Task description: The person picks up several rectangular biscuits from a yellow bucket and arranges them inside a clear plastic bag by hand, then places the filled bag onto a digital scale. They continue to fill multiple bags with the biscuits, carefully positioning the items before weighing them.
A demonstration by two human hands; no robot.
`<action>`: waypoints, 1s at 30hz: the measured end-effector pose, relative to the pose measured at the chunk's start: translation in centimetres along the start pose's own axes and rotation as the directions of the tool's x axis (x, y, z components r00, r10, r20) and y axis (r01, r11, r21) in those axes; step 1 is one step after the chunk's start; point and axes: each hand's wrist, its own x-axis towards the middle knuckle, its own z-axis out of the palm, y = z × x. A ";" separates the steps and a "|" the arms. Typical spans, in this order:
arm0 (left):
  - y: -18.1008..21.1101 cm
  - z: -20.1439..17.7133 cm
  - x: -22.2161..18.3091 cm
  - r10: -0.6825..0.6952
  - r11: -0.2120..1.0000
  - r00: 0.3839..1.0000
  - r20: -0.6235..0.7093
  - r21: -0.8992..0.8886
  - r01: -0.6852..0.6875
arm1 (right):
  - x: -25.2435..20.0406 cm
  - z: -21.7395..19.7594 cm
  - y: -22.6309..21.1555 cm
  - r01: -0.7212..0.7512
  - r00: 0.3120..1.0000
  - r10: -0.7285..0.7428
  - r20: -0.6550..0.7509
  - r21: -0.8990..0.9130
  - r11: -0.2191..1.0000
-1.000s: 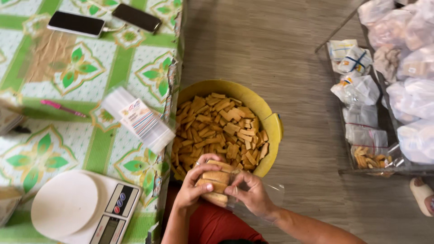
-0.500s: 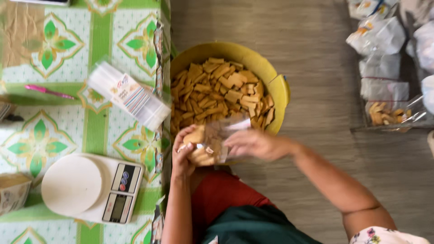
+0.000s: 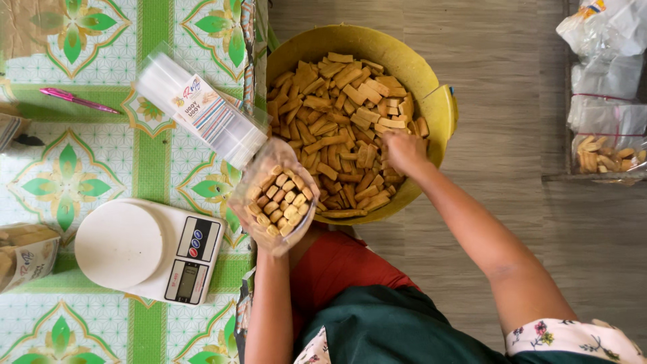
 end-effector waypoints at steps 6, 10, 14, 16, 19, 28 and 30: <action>-1.5 -2.1 0.1 -0.046 0.989 0.999 -0.001 0.144 0.045 | -1.6 0.2 0.6 -0.054 0.964 0.076 0.255 -0.089 0.995; -2.1 -3.3 0.7 -0.052 0.979 0.995 -0.082 0.195 0.067 | -3.3 -4.8 -0.5 -0.225 0.956 0.136 0.260 0.349 0.910; -1.4 -3.2 1.2 -0.030 0.933 0.981 -0.190 0.347 0.096 | -6.7 -11.8 -1.7 -0.201 0.971 -0.108 0.213 0.973 0.113; -1.4 -2.7 1.4 0.004 0.937 0.972 -0.234 0.341 0.078 | -8.0 -14.7 -1.5 -0.167 0.968 -0.178 0.177 0.984 0.069; -0.9 -1.3 1.2 0.007 0.995 0.998 -0.069 0.097 0.000 | -7.0 -14.5 -1.5 -0.210 0.929 -0.181 0.324 0.861 0.463; -0.9 0.8 -0.2 0.022 0.998 1.000 0.012 -0.065 -0.021 | 6.3 3.7 -6.6 0.316 0.924 -0.255 -0.284 0.193 0.929; -1.0 -0.4 0.2 0.003 0.993 0.999 0.051 0.115 -0.008 | 7.2 4.5 -8.0 0.352 0.910 -0.317 -0.267 0.093 0.931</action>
